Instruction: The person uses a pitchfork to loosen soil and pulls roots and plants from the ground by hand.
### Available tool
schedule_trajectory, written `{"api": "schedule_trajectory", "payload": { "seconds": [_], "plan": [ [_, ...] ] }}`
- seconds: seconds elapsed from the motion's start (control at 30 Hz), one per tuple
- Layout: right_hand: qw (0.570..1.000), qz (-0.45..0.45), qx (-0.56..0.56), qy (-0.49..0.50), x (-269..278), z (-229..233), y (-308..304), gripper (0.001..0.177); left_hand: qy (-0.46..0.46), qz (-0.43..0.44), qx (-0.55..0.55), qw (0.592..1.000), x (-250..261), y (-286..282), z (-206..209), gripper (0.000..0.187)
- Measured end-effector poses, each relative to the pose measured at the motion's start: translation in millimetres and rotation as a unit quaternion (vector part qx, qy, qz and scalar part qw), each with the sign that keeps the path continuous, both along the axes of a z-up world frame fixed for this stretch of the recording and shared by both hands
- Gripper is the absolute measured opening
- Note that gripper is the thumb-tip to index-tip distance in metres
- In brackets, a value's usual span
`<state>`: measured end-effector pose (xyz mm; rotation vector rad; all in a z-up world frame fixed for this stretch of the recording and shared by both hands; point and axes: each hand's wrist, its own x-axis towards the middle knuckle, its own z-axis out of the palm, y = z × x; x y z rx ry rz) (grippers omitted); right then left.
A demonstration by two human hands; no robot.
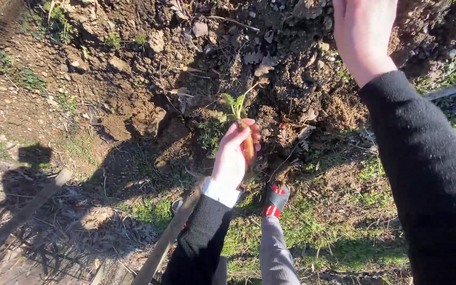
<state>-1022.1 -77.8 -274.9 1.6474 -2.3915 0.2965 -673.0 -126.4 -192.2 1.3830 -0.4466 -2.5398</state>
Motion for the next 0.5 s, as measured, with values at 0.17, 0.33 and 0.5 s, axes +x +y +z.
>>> {"api": "schedule_trajectory", "payload": {
  "seconds": [0.17,0.33,0.5],
  "plan": [
    [0.979,-0.034,-0.011,-0.203,69,80,52,0.007,-0.009,-0.031,-0.063,0.997,-18,-21,34,0.036],
    [0.818,-0.069,0.112,-0.561,114,174,91,0.011,0.006,-0.203,-0.27,0.941,-34,-2,16,0.041],
    [0.702,-0.192,0.16,-0.667,120,221,114,0.022,0.038,-0.343,-0.178,0.921,-55,44,28,0.03]
  ]
}}
